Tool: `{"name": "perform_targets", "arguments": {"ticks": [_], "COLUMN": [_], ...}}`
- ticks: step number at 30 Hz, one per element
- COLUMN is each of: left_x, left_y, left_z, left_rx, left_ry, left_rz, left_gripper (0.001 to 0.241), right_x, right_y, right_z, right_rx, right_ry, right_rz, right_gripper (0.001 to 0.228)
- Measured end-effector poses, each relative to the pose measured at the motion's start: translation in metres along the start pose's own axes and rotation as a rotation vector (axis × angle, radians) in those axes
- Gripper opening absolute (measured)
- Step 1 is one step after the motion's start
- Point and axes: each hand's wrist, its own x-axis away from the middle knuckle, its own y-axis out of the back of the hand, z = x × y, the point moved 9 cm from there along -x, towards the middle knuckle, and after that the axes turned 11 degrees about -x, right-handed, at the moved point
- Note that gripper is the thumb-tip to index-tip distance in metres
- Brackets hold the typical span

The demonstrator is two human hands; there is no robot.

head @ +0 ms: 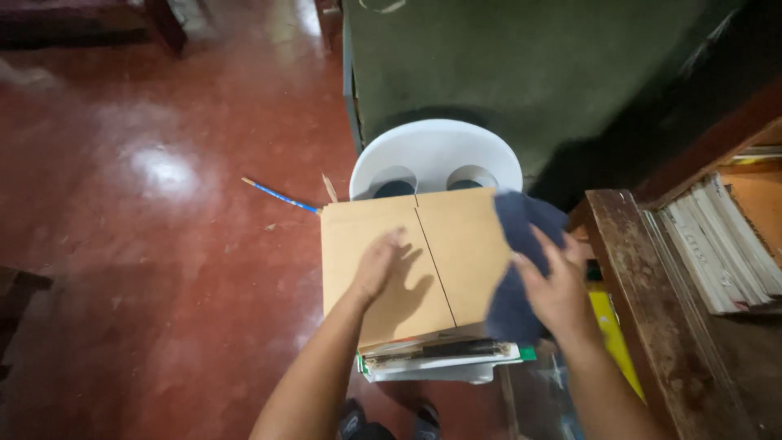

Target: The recorder is wiping individual brown envelopes with a blue cloth and organizing them into a container on a wooden shelf.

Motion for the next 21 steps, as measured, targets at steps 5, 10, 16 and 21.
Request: {"name": "perform_targets", "arguments": {"ticks": [5, 10, 16, 21], "left_x": [0.022, 0.042, 0.033, -0.024], "left_y": [0.087, 0.038, -0.045, -0.052], "left_z": [-0.039, -0.019, -0.052, -0.024], "left_rx": [0.276, -0.442, -0.732, -0.800], "left_ry": [0.152, 0.105, 0.063, 0.026], "left_rz": [-0.373, -0.374, -0.036, -0.070], "left_gripper": [0.064, 0.054, 0.086, 0.085], "right_x": [-0.047, -0.008, 0.014, 0.023], "right_y": [-0.081, -0.186, -0.199, -0.234], "right_z": [0.061, -0.020, -0.031, -0.078], "right_rx": [-0.377, 0.194, 0.240, 0.224], "right_ry": [0.103, -0.224, -0.231, -0.209], "right_rz": [0.320, 0.806, 0.921, 0.910], "right_gripper": [0.046, 0.056, 0.050, 0.052]}}
